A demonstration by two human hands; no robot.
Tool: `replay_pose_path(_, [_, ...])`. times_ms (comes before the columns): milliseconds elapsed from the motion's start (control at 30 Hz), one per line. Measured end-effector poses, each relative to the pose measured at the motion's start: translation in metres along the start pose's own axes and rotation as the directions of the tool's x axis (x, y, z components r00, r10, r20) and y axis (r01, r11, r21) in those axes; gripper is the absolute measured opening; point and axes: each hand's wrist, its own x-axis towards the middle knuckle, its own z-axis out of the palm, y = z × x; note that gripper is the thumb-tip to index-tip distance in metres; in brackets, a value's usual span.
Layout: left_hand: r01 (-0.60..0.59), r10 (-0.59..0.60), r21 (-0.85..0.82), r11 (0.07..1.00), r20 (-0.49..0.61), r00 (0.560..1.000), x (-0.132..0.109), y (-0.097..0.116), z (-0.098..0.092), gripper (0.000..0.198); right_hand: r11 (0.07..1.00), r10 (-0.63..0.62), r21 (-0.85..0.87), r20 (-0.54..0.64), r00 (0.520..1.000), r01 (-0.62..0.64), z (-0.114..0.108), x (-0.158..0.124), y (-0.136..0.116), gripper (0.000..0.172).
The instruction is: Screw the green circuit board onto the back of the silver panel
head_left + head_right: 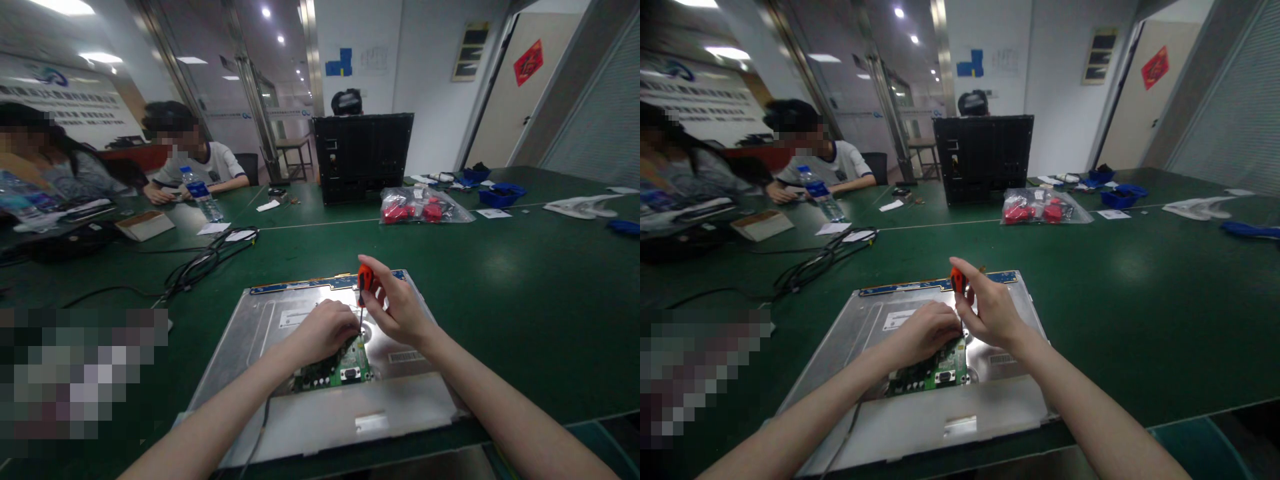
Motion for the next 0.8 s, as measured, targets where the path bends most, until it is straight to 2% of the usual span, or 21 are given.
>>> replay_pose_path(433, [0.003,-0.002,0.013,1.000,-0.009,1.000,-0.0001,-0.0011,0.0005,0.018,0.997,-0.057,-0.051,-0.053,0.997,0.054,0.0054,-0.0012,0.0037,0.051])
replay_pose_path(800, [-0.009,0.009,0.008,1.000,0.000,1.000,0.0001,-0.0017,0.0004,0.018,1.000,-0.011,-0.029,-0.017,1.000,0.011,0.0025,-0.0002,0.0008,0.050])
